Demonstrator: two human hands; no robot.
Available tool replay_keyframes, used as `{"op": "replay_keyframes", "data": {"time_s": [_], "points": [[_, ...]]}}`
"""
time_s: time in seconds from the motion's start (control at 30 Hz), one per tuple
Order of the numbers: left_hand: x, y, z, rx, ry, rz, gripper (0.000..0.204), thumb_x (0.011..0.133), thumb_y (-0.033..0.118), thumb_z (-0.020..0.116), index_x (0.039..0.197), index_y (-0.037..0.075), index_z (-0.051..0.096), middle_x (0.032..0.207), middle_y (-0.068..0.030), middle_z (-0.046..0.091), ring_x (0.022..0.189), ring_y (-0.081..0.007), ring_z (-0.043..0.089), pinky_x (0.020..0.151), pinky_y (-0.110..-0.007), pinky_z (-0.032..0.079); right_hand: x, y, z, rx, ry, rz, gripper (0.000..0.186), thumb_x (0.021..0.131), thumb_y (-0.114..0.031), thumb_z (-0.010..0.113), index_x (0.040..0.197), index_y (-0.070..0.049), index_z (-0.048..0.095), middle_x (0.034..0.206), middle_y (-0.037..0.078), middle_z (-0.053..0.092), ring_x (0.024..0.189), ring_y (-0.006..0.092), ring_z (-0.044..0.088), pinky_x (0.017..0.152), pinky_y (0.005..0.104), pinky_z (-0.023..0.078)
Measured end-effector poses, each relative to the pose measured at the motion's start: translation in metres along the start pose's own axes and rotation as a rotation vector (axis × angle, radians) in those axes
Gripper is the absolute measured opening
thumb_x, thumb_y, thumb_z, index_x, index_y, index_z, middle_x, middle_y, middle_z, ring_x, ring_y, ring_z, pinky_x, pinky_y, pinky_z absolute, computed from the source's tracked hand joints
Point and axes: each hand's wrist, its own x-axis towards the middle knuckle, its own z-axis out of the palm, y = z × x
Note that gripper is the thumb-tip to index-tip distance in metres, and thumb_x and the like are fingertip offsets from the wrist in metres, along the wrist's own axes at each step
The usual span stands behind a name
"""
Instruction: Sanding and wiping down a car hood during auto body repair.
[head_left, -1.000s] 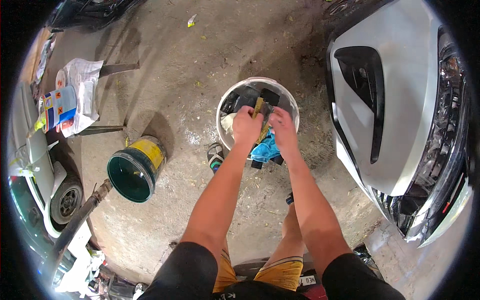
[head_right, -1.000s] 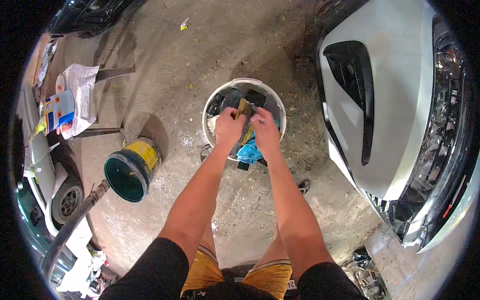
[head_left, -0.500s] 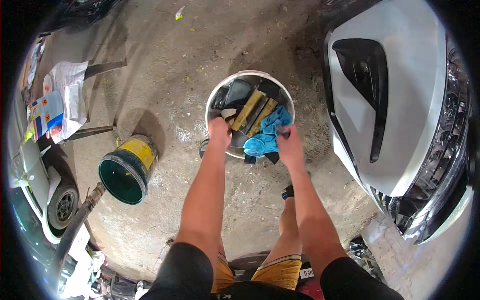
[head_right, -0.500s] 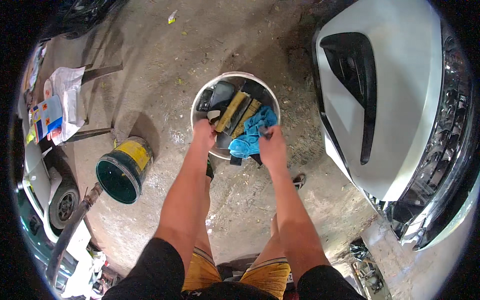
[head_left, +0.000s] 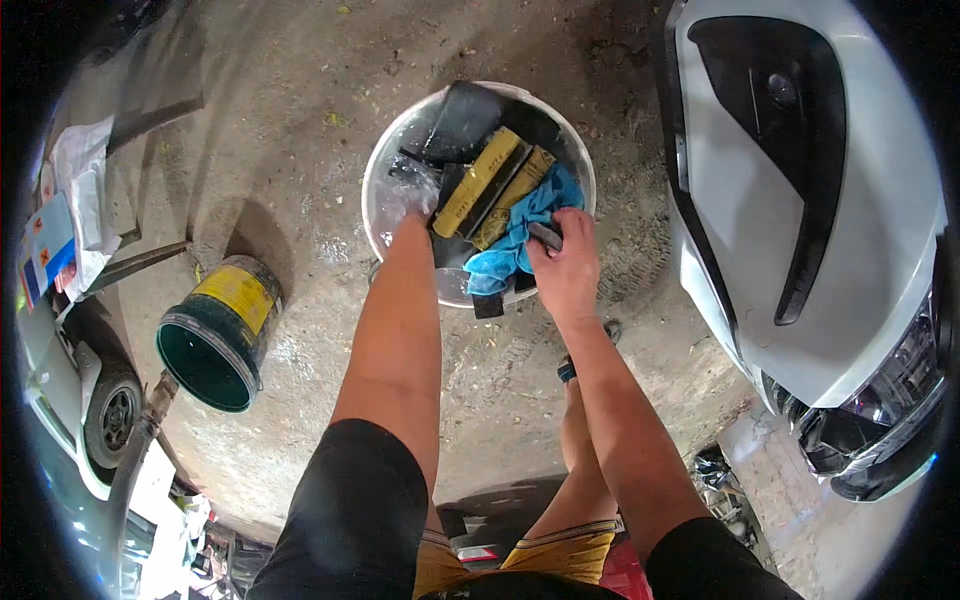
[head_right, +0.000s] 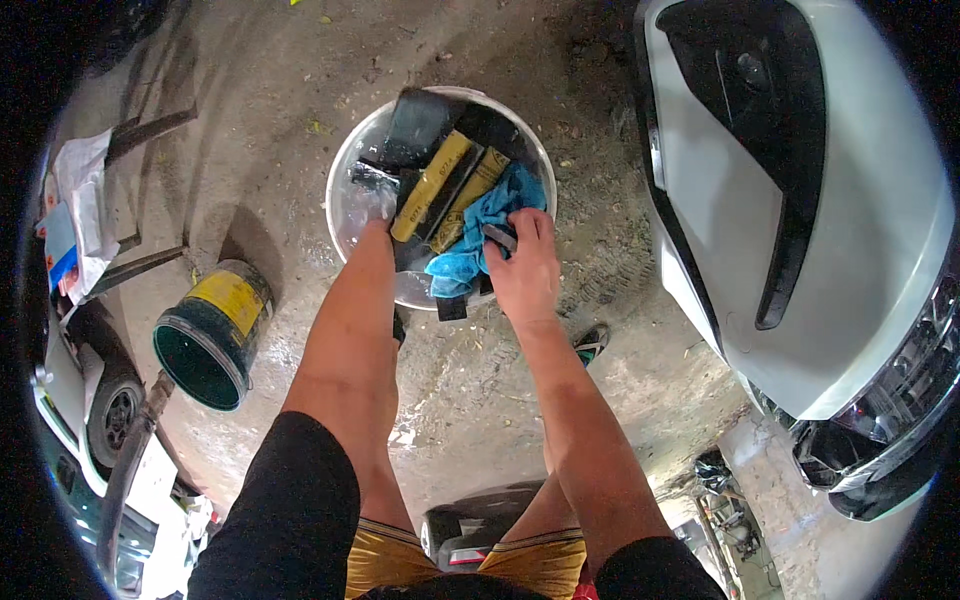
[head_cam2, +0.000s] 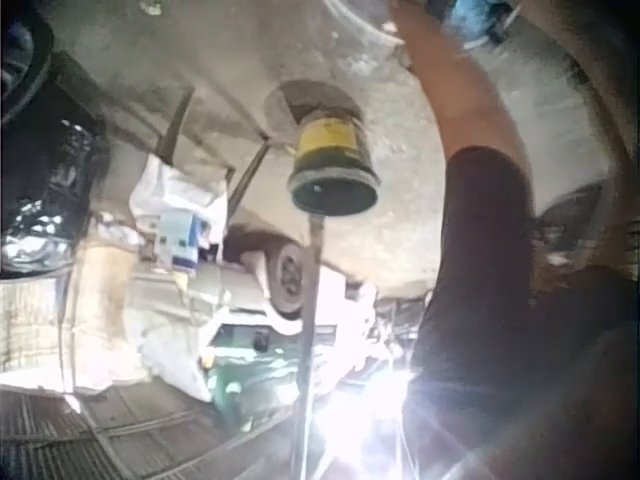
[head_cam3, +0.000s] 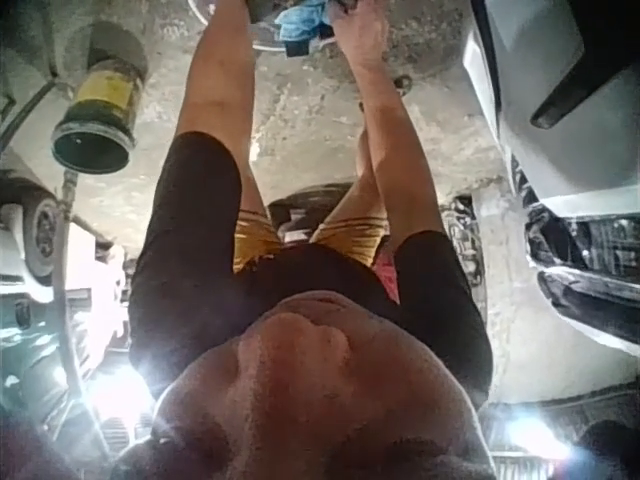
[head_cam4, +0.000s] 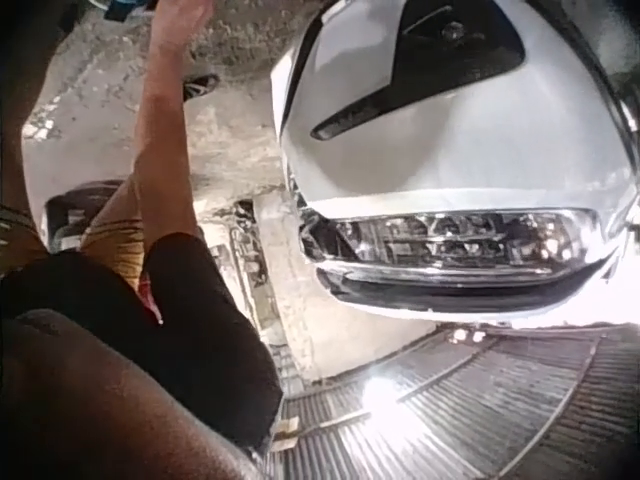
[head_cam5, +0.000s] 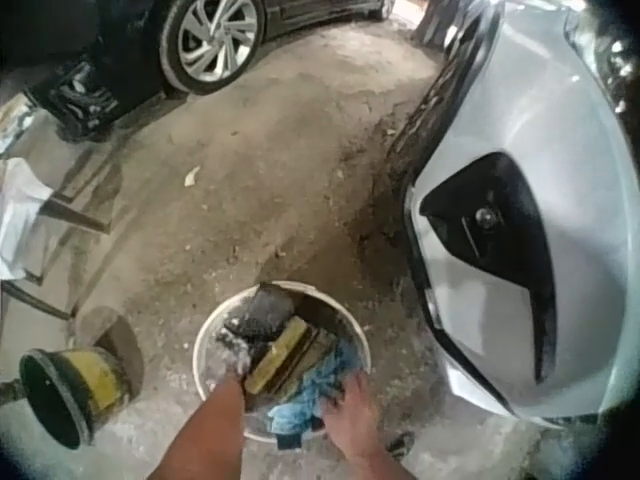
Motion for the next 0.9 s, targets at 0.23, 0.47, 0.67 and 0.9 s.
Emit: {"op": "replay_keyframes", "data": {"time_s": [0.23,0.47,0.67,0.9], "points": [[-0.019,-0.005,-0.022,-0.173,-0.016,0.002,0.032,0.097,0.028,0.052,0.114,0.005,0.066,0.104,-0.0146,0.069,0.09,-0.0286,0.067,0.078,-0.044,0.052,0.001,0.017,0.011,-0.027,0.018,-0.153,0.037,0.073,-0.018,0.077,0.104,-0.008,0.061,0.115,0.011,0.059,0.098,0.0365,0.064,0.078,0.0446,0.056],[-0.032,0.001,-0.024,-0.359,-0.063,0.02,0.033,0.098,0.028,0.051,0.117,0.005,0.064,0.107,-0.0147,0.068,0.094,-0.0287,0.066,0.082,-0.044,0.052,-0.008,0.027,0.01,-0.173,-0.023,-0.303,0.042,0.067,-0.021,0.082,0.102,-0.01,0.062,0.113,0.011,0.06,0.088,0.0343,0.067,0.067,0.0427,0.056],[-0.076,-0.034,-0.05,-0.48,-0.151,-0.026,0.033,0.098,0.028,0.051,0.119,0.005,0.063,0.11,-0.0148,0.067,0.097,-0.0287,0.065,0.085,-0.044,0.051,-0.004,0.027,0.013,-0.157,-0.012,-0.312,0.044,0.065,-0.024,0.084,0.102,-0.011,0.064,0.113,0.01,0.06,0.084,0.0333,0.067,0.064,0.0417,0.056],[-0.112,-0.009,-0.058,-0.591,-0.205,-0.057,0.035,0.099,0.027,0.05,0.122,0.005,0.062,0.113,-0.0149,0.066,0.101,-0.0288,0.064,0.088,-0.044,0.051,-0.005,0.032,0.014,-0.156,-0.023,-0.334,0.044,0.065,-0.026,0.085,0.101,-0.011,0.064,0.111,0.009,0.059,0.08,0.0319,0.067,0.063,0.0403,0.056]]}}
